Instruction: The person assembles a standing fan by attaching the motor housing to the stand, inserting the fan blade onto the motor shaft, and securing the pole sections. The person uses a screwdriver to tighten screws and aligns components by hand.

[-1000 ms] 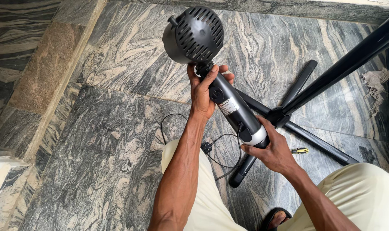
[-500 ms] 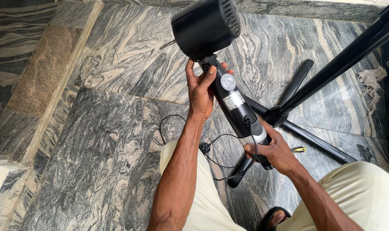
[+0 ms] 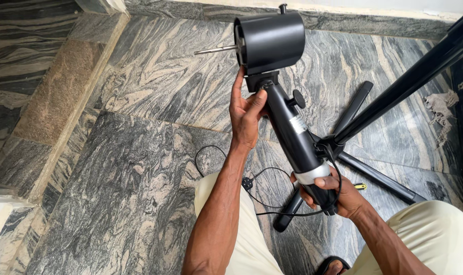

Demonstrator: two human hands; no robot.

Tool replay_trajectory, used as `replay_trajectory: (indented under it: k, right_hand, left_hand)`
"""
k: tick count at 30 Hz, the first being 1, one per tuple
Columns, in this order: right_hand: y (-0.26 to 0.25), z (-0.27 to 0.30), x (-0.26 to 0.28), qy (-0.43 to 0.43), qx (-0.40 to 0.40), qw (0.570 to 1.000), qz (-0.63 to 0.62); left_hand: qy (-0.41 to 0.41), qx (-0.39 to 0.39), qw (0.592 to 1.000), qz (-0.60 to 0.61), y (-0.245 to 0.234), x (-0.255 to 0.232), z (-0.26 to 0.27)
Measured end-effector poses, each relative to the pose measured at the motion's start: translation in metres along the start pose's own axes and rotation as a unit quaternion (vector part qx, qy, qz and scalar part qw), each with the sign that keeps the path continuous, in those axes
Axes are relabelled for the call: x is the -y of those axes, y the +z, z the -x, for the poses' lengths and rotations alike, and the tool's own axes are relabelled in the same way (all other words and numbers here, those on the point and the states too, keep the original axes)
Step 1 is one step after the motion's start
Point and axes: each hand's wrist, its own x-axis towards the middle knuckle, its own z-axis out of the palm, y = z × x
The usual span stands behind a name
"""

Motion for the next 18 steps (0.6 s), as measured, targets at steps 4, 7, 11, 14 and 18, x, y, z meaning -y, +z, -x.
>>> replay_trajectory:
  k: [4, 7, 11, 14, 18]
  right_hand:
    - [-0.0026, -0.0022, 0.0005, -0.004, 0.026, 0.999, -0.040]
    - [-0.0029, -0.0027, -0.0009, -0.005, 0.031, 0.998, -0.048]
    - [-0.0040, -0.0035, -0.0006, -0.013, 0.030, 0.999, -0.043]
    - [-0.0035, -0.0041, -0.0003, -0.014, 0.026, 0.999, -0.037]
    - [-0.0026, -0.0064, -0.0009, -0.011, 0.020, 0.999, -0.033]
  left_hand:
    - [0.009, 0.012, 1.000, -0.006, 0.0016, -0.0024, 0.0006]
    - [0.014, 0.019, 1.000, -0.010, 0.0015, -0.0031, 0.0025]
    - [0.015, 0.033, 0.999, 0.008, 0.0003, -0.0040, 0.0020]
    - [0.007, 0.039, 0.999, 0.016, -0.0011, -0.0044, 0.0016]
    - [0.004, 0.038, 0.999, 0.032, -0.0020, -0.0002, 0.0023]
